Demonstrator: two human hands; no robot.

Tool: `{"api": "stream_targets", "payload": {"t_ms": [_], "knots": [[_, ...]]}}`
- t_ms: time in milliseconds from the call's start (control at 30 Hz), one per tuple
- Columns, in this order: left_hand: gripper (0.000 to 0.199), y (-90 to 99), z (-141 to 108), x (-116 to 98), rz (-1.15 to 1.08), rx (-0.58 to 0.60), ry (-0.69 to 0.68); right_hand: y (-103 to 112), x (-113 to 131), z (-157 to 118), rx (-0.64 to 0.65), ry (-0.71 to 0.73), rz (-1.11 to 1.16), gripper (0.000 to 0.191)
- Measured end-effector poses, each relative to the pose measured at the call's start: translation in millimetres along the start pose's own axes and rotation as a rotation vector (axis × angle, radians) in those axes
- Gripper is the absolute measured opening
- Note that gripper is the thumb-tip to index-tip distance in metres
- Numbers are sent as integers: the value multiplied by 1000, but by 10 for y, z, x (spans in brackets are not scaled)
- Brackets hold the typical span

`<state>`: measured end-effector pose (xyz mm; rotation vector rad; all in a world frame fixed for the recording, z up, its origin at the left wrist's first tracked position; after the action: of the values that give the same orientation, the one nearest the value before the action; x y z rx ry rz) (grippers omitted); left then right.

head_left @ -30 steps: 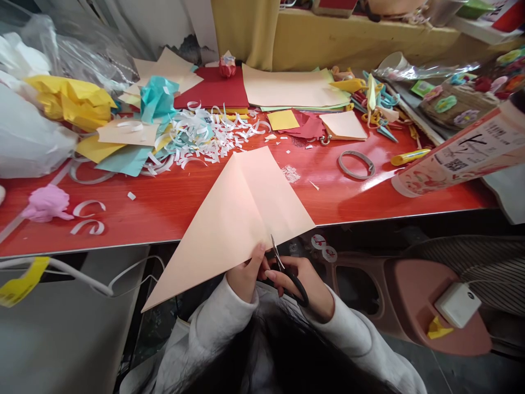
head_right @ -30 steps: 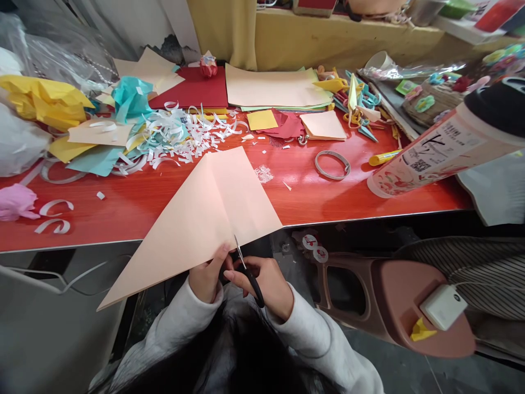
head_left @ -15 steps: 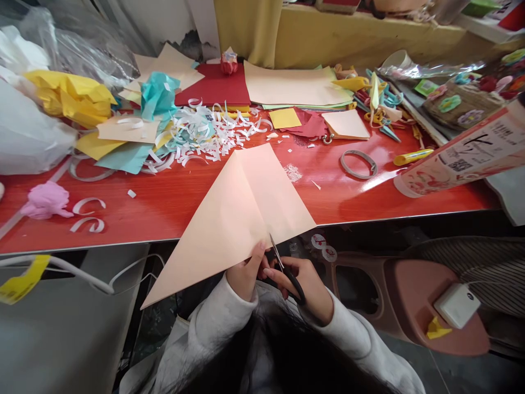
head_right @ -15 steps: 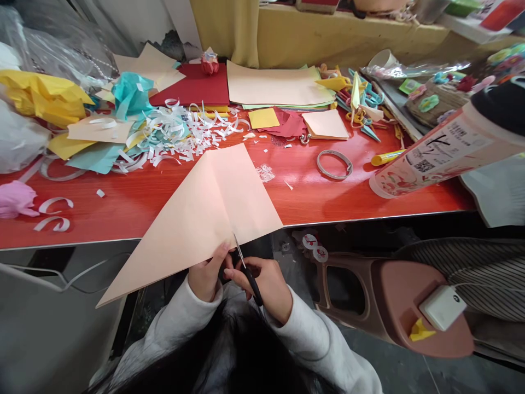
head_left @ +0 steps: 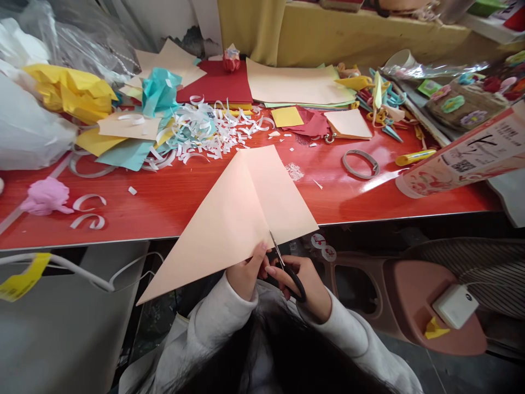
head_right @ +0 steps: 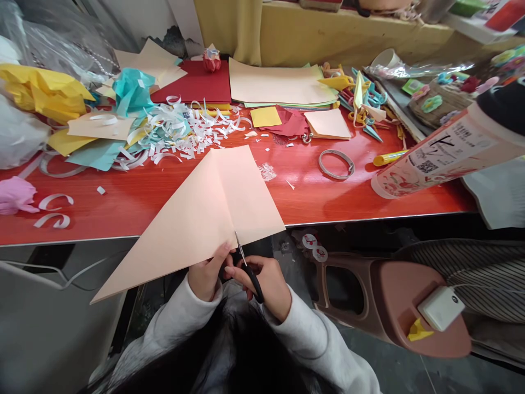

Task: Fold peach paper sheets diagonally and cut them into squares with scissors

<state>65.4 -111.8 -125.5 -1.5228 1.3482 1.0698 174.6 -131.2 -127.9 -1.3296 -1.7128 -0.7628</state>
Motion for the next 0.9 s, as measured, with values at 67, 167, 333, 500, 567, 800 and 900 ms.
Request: {"api": "stream_targets", "payload": {"t_ms": [67, 167, 333, 500, 567, 800, 900], "knots": [[39, -29, -9, 5, 19, 31, -15, 12, 13, 8, 7, 8, 0, 34], [41, -33, -14, 13, 60, 37, -36, 13, 21, 8, 9, 18, 4, 34], [41, -35, -13, -29, 105, 59, -85, 6, 7, -6, -29, 29, 34, 33], [42, -47, -52, -127, 182, 90, -92, 0, 36, -5, -15, 36, 58, 28], [41, -54, -71, -148, 194, 96, -80, 9, 58, -7, -12, 50, 67, 26], [37, -85, -83, -61, 108, 114, -35, 28, 62, -18, -38, 36, 52, 28], [41, -136, -88, -17, 48, 150, -3, 31, 101, -19, -51, 50, 77, 30]]}}
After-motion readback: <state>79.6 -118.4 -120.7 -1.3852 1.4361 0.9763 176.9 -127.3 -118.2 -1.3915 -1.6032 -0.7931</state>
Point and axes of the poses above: each hand's wrist, its own z-axis towards the middle knuckle, its own y-axis out of the back of the hand, x = y × z, the point moved 10 cm from there along z, towards the middle knuckle, and after that the axes turned 2 degrees about z, right-handed, at the moved point
